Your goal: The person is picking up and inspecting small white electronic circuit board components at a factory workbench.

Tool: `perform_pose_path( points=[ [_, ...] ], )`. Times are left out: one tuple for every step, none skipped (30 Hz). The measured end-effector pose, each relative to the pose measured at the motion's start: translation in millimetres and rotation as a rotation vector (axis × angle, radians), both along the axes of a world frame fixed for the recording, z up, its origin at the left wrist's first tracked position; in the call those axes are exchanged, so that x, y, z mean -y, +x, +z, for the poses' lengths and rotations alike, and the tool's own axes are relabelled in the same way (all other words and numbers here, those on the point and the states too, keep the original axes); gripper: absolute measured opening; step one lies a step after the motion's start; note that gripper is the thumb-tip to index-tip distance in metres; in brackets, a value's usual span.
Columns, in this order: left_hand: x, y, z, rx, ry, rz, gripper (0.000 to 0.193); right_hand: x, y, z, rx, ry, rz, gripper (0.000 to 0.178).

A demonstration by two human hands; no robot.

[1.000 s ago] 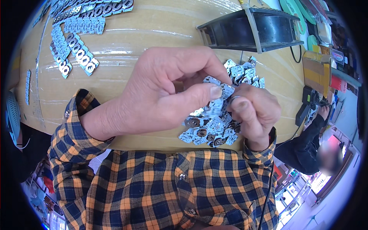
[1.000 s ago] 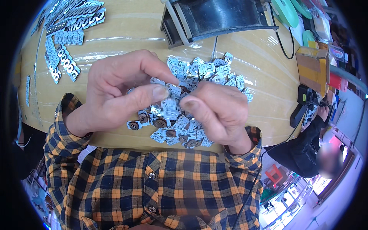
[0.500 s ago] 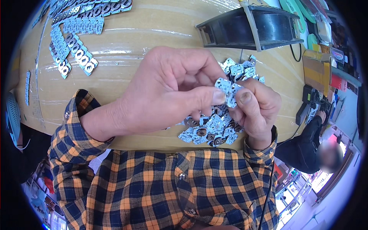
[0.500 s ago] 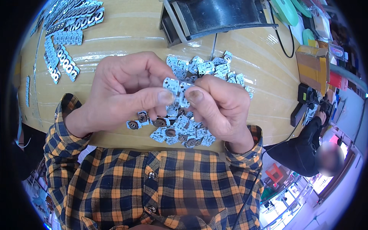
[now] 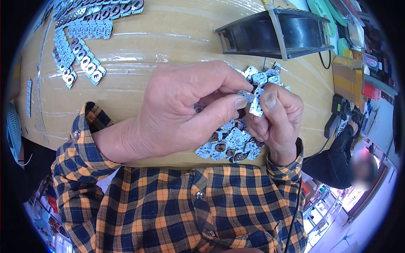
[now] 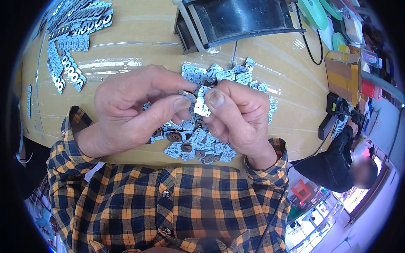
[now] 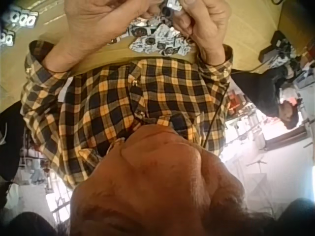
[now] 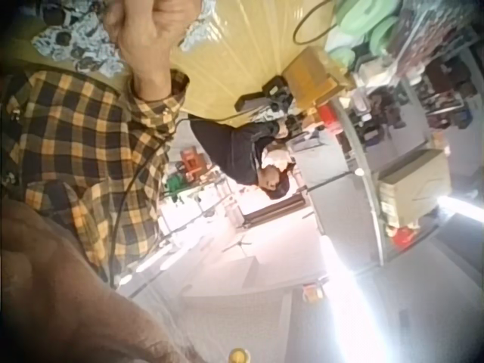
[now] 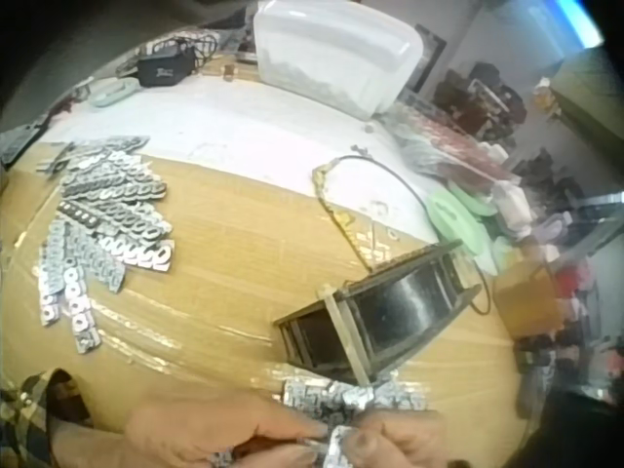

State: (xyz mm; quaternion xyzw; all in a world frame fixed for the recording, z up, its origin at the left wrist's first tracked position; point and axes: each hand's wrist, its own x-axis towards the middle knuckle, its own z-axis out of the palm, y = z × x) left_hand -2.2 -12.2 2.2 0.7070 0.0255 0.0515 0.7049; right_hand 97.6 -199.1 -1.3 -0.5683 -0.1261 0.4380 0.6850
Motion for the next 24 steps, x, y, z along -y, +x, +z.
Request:
perform_pose_path(
  points=[
    [-1,0,1,0.000,0.000,0.000,0.017,0,0,1,-0.006,-0.007,0.004,0.032],
    [-1,0,2,0.005,0.043,-0.001,0.018,0,0,2,-0.013,-0.015,0.009,0.031],
    [-2,-1,3,0.008,0.087,0.000,0.018,-1,0,2,-0.013,-0.014,0.011,0.031],
    [-1,-2,4,0.007,0.089,0.002,0.018,-1,0,1,-0.023,-0.009,0.016,0.030],
    [0,-2,4,-0.006,0.079,0.022,0.018,-2,0,1,-0.033,-0.005,0.021,0.030],
    [1,-3,5,-0.017,0.067,0.041,0.017,-2,0,1,-0.031,-0.005,0.022,0.030],
    [0,-3,5,-0.015,0.067,0.042,0.017,-2,0,2,-0.037,0.002,0.022,0.029],
    [-1,-2,5,0.006,0.096,0.035,0.017,-3,0,2,-0.042,0.009,0.022,0.029],
    [-2,-2,5,0.026,0.126,0.028,0.016,-3,0,2,-0.042,0.009,0.023,0.029],
    [-1,-2,5,0.026,0.126,0.030,0.016,-3,-1,2,-0.044,0.004,0.021,0.028],
    [0,-2,6,0.033,0.125,0.051,0.015,-3,-1,2,-0.047,-0.001,0.018,0.028],
    [1,-1,6,0.038,0.124,0.072,0.015,-3,-1,2,-0.046,-0.001,0.020,0.028],
    [0,-1,6,0.039,0.124,0.073,0.015,-3,-1,2,-0.050,0.001,0.015,0.028],
    [0,-1,6,0.042,0.142,0.072,0.014,-4,-1,2,-0.053,0.002,0.011,0.028],
    [-1,-1,6,0.045,0.160,0.072,0.014,-4,-1,2,-0.053,0.002,0.012,0.028],
    [1,-1,7,0.044,0.160,0.073,0.014,-4,-1,1,-0.043,0.002,0.008,0.028],
    [4,-2,7,-0.021,0.054,0.112,0.013,-4,-1,1,-0.032,0.001,0.003,0.028],
    [5,-2,8,-0.086,-0.051,0.151,0.013,-4,-1,1,-0.033,0.001,0.005,0.028],
    [5,-3,8,-0.087,-0.051,0.153,0.013,-4,-2,2,-0.035,-0.008,0.010,0.028],
    [4,-3,9,-0.067,-0.070,0.132,0.012,-4,-3,3,-0.037,-0.017,0.015,0.028],
    [3,-1,9,-0.046,-0.093,0.108,0.011,-4,-3,3,-0.038,-0.019,0.012,0.028],
    [0,1,8,-0.046,-0.095,0.105,0.011,-3,-4,3,-0.044,0.006,-0.015,0.028],
    [-4,3,6,0.055,0.076,0.032,0.011,-3,-4,2,-0.051,0.031,-0.042,0.028],
    [-6,5,5,0.155,0.248,-0.039,0.011,-3,-4,2,-0.052,0.031,-0.043,0.028]
  ],
)
